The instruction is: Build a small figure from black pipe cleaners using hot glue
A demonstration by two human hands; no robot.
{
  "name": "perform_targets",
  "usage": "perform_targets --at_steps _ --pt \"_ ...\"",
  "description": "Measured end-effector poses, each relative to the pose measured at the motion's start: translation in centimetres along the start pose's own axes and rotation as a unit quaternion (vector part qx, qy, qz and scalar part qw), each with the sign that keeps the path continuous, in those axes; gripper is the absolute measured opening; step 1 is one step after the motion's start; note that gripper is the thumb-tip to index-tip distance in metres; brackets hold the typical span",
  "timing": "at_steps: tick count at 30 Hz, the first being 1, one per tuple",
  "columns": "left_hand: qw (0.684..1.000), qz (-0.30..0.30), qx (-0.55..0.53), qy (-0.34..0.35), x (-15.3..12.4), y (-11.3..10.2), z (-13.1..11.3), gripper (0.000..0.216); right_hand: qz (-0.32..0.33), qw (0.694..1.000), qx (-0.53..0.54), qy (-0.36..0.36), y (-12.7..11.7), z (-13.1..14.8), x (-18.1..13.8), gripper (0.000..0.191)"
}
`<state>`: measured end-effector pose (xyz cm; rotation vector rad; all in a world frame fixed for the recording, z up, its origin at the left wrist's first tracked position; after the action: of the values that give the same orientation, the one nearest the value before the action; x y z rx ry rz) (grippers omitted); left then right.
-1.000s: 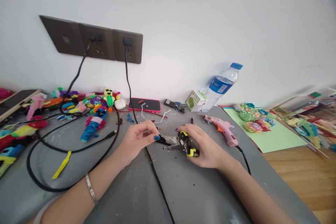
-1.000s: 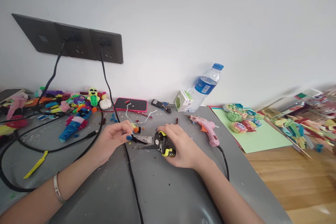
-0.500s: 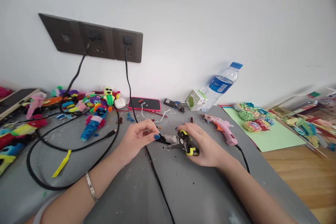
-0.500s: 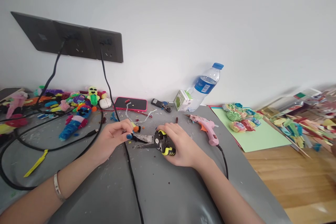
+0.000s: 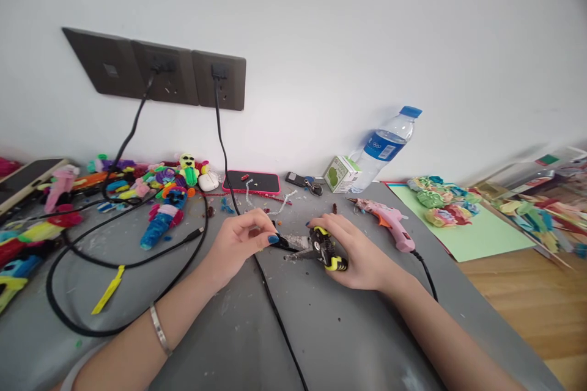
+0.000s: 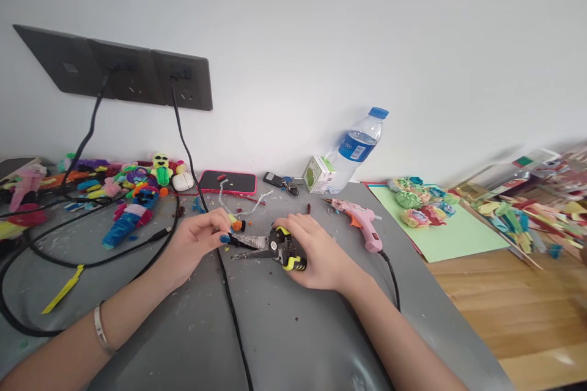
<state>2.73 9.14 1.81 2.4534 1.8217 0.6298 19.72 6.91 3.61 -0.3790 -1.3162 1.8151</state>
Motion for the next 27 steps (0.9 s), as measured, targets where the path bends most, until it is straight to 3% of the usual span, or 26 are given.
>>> perform_targets --at_steps 27 --pt "1.0 -0.01 0.013 -0.012 0.0 -0.08 -0.01 0.028 0.0 1.0 -0.009 0.001 0.03 -0.11 0.01 0.062"
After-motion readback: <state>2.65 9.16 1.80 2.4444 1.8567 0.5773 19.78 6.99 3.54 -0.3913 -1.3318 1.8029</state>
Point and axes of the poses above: each hand's wrist, its own x-axis towards the middle knuckle, its own y-axis out of the palm, z = x × y, the point moved 10 cm from there along x, towards the middle knuckle, and after that the axes turned 6 degrees about y, right-handed, at the moved point
